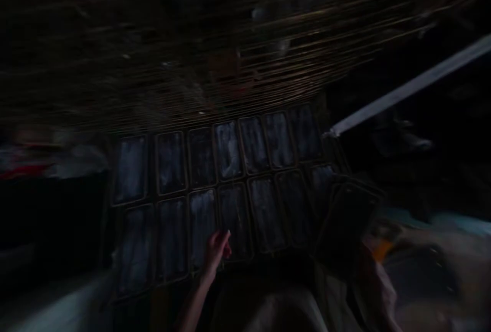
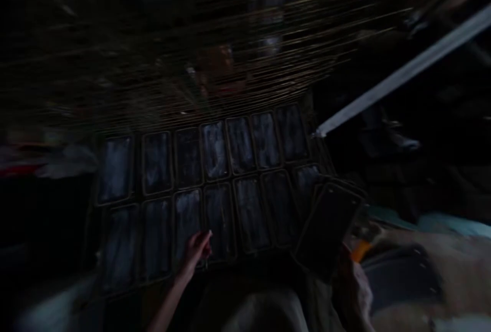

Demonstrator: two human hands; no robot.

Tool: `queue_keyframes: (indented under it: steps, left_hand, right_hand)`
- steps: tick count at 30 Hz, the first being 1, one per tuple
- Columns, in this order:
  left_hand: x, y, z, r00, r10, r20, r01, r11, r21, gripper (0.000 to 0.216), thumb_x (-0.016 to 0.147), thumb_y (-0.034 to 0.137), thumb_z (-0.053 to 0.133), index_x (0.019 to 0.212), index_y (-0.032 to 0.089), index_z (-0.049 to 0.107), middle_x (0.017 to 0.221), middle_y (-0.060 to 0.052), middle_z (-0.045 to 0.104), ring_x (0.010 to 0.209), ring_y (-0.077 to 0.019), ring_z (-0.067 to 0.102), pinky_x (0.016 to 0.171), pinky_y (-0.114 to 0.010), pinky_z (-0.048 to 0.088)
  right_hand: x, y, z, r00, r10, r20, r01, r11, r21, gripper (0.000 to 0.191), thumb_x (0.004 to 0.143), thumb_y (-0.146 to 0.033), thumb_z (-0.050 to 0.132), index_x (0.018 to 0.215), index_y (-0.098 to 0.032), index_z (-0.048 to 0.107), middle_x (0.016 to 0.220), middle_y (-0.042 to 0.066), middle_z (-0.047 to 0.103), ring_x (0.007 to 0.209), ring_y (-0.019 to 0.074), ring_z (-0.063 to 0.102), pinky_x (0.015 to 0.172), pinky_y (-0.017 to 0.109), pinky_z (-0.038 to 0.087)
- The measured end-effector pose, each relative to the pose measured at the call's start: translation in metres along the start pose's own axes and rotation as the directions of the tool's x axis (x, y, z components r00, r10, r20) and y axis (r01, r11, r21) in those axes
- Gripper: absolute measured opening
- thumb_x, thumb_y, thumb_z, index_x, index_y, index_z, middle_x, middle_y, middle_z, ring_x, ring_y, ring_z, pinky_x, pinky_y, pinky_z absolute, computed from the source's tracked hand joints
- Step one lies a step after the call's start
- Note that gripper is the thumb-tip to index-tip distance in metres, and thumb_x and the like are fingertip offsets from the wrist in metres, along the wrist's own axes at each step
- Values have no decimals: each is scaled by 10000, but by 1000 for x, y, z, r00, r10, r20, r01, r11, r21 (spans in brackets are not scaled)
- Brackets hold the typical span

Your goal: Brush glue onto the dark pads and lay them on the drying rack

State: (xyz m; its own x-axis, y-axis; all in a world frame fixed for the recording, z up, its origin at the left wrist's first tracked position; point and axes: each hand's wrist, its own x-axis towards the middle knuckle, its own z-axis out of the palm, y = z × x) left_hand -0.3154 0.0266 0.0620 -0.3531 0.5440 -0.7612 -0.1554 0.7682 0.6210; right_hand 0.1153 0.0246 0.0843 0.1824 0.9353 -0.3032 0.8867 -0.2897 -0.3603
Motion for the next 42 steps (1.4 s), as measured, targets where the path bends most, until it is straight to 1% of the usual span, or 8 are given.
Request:
queue_keyframes:
  steps: [2, 5, 7, 10, 15, 20, 30, 42]
  left_hand:
    - [-40, -31, 84, 961, -91, 260, 68, 993, 99, 485, 603, 618, 732, 742, 173, 600, 488, 47, 540, 370, -115, 543, 334, -196, 419]
    - [-85, -62, 178, 926, -72, 370, 0, 982, 191, 515, 556, 570, 784, 858, 191, 608, 664, -1, 632, 497, -142, 620, 401, -218, 470]
    - [-100, -73, 218, 942, 4, 334, -89, 966, 241, 549, 550, 542, 798, 934, 199, 607, 731, -23, 647, 566, -163, 646, 431, -228, 481]
    - [-106, -78, 247, 950, 41, 309, -142, 940, 310, 462, 645, 547, 736, 930, 205, 612, 691, -21, 640, 582, -172, 653, 454, -232, 483]
    - [-108, -72, 260, 967, 59, 248, -133, 948, 291, 383, 724, 573, 649, 790, 202, 582, 602, -3, 618, 516, -157, 635, 436, -226, 479]
    - [-113, -63, 269, 972, 12, 235, -58, 980, 190, 437, 661, 598, 695, 704, 188, 550, 575, 16, 604, 449, -142, 622, 395, -215, 473]
    - [-116, -61, 269, 963, -46, 266, 21, 995, 99, 419, 651, 537, 743, 762, 176, 561, 618, 6, 651, 490, -169, 668, 422, -235, 518]
    - [-114, -65, 268, 958, -67, 277, 51, 997, 66, 401, 651, 500, 756, 756, 163, 564, 585, -2, 653, 463, -188, 667, 427, -262, 545]
  right_hand:
    - [-17, 32, -16, 994, 45, -100, -50, 998, -46, 389, 962, -340, 379, 1333, -308, 493, 1005, 88, 658, 880, 283, 644, 649, 403, 547]
    - [-22, 55, -18, 986, -30, -165, 26, 999, -22, 436, 943, -301, 386, 1376, -295, 437, 1108, 69, 653, 957, 269, 648, 734, 405, 558]
    - [-21, 61, -20, 985, -74, -157, 72, 997, -19, 430, 951, -265, 369, 1377, -249, 430, 1178, 92, 630, 1042, 263, 625, 803, 407, 550]
    - [-20, 66, -40, 981, -146, -127, 146, 989, -13, 442, 962, -200, 330, 1398, -222, 402, 1258, 122, 590, 1127, 259, 583, 867, 418, 530]
    - [2, 67, -104, 932, -357, -60, 360, 931, 58, 446, 970, -158, 325, 1386, -263, 449, 1061, 82, 652, 985, 225, 626, 817, 356, 523]
    - [40, 53, -146, 951, -308, -26, 309, 948, 68, 379, 998, -238, 375, 1349, -267, 514, 1045, 61, 617, 834, 155, 626, 644, 227, 479]
    - [78, 63, -130, 920, -391, 6, 390, 917, -85, 350, 1005, -262, 382, 1326, -201, 506, 1010, 81, 635, 878, 200, 594, 700, 271, 443]
    - [-51, 41, -110, 863, -385, 326, 353, 923, 154, 257, 1004, -209, 373, 1163, -204, 574, 803, 32, 628, 701, 157, 594, 633, 246, 421]
